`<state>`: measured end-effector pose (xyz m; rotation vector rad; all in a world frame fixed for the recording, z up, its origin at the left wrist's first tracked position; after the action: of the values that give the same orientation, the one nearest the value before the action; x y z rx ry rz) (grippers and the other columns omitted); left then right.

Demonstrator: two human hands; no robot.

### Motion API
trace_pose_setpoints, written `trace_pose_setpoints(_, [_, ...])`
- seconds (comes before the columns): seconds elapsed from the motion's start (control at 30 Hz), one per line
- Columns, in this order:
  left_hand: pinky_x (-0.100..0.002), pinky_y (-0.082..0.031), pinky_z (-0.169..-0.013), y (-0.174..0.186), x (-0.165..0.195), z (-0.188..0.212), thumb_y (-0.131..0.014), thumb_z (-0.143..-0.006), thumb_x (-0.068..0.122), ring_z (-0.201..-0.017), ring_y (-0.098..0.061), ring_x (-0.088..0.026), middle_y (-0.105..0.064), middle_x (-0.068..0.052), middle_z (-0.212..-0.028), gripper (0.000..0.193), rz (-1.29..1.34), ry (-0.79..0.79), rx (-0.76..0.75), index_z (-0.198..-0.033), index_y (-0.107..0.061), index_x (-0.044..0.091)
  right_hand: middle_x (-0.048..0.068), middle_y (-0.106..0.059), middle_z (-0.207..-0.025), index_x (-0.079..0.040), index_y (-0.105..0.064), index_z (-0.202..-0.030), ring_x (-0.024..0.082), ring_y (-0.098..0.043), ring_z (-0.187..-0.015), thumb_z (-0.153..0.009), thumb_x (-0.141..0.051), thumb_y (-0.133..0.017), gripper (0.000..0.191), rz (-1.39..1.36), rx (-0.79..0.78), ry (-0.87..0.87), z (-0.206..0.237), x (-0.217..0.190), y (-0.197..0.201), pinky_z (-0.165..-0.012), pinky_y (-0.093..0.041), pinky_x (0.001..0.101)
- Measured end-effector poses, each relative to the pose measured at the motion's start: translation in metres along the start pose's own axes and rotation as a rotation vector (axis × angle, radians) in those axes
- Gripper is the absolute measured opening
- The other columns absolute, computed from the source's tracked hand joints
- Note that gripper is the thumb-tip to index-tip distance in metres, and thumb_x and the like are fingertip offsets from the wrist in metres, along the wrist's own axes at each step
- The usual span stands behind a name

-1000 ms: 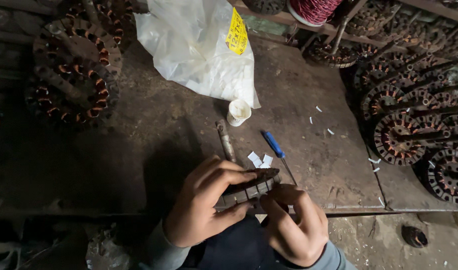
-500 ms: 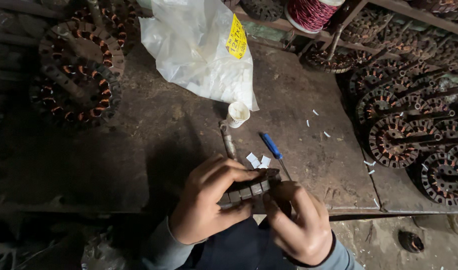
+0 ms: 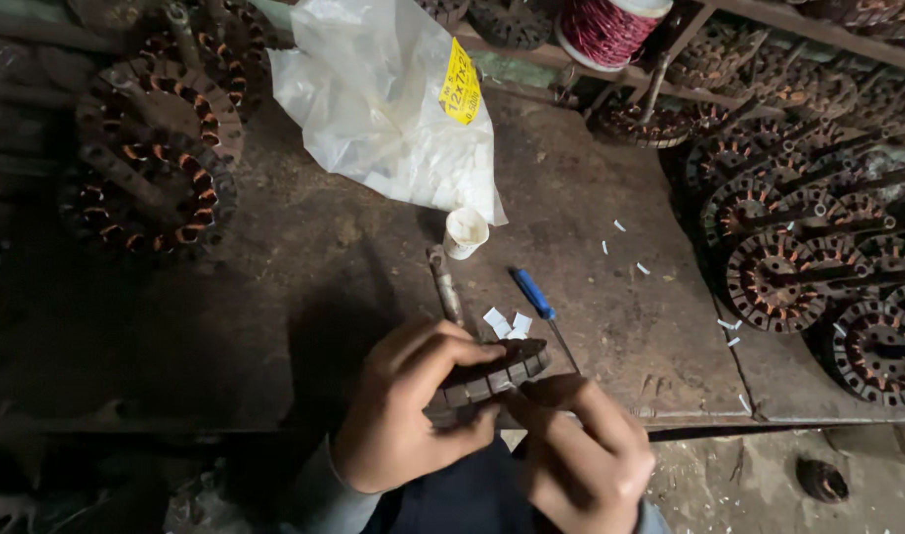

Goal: The person assembles a circular electrical component by inserting small white rectangular pieces into slots on a metal ring. They use a blue-handled screwdriver to press the pieces into place and rotate the ring to access different slots.

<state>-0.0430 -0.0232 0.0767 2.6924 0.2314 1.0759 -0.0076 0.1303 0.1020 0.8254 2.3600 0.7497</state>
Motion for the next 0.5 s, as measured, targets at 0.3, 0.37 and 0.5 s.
trace_pose_setpoints(0.3, [-0.036,-0.053,-0.075,0.004,-0.01,0.02,-0.095,-0.074,0.027,-0.084,-0.068,-0.02,-0.069,-0.003,-0.092,0.045,-0.022,-0.026,0.084,-0.106,-0.07,0.009,0.009,-0.078,-0.096,-0.002,-0.078,-0.096,0.023,-0.075,-0.089,-0.082,-0.013,-0.077,0.018,-0.361,-0.134,-0.382,0.001,0.03,0.007,-0.076,-0.063,0.0325])
trace_pose_setpoints(0.37, [-0.035,-0.052,-0.075,0.004,-0.008,0.03,-0.094,-0.074,0.028,-0.083,-0.067,-0.018,-0.07,-0.002,-0.095,0.044,-0.062,-0.067,0.083,-0.108,-0.071,0.01,0.014,-0.074,-0.108,0.0,-0.071,-0.107,0.03,-0.071,-0.103,-0.08,-0.027,-0.081,0.04,-0.333,-0.089,-0.336,0.009,0.032,0.01,-0.089,-0.06,0.039])
trace_pose_setpoints(0.5, [-0.035,-0.053,-0.079,0.004,0.0,0.045,-0.09,-0.078,0.026,-0.088,-0.066,-0.018,-0.073,0.0,-0.104,0.042,-0.056,-0.095,0.024,-0.113,-0.072,0.011,0.023,-0.064,-0.131,0.004,-0.059,-0.128,0.041,-0.06,-0.131,-0.074,-0.037,-0.079,0.071,-0.355,-0.207,-0.144,0.024,0.028,-0.02,-0.112,-0.047,0.0513])
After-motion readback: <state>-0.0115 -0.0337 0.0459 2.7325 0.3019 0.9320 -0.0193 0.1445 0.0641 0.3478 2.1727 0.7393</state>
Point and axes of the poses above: each hand's wrist, its own z-axis away from the middle knuckle, its own y-axis out of the back of the hand, x = y × z, the point moved 8 cm from there along -z, towards the middle knuckle
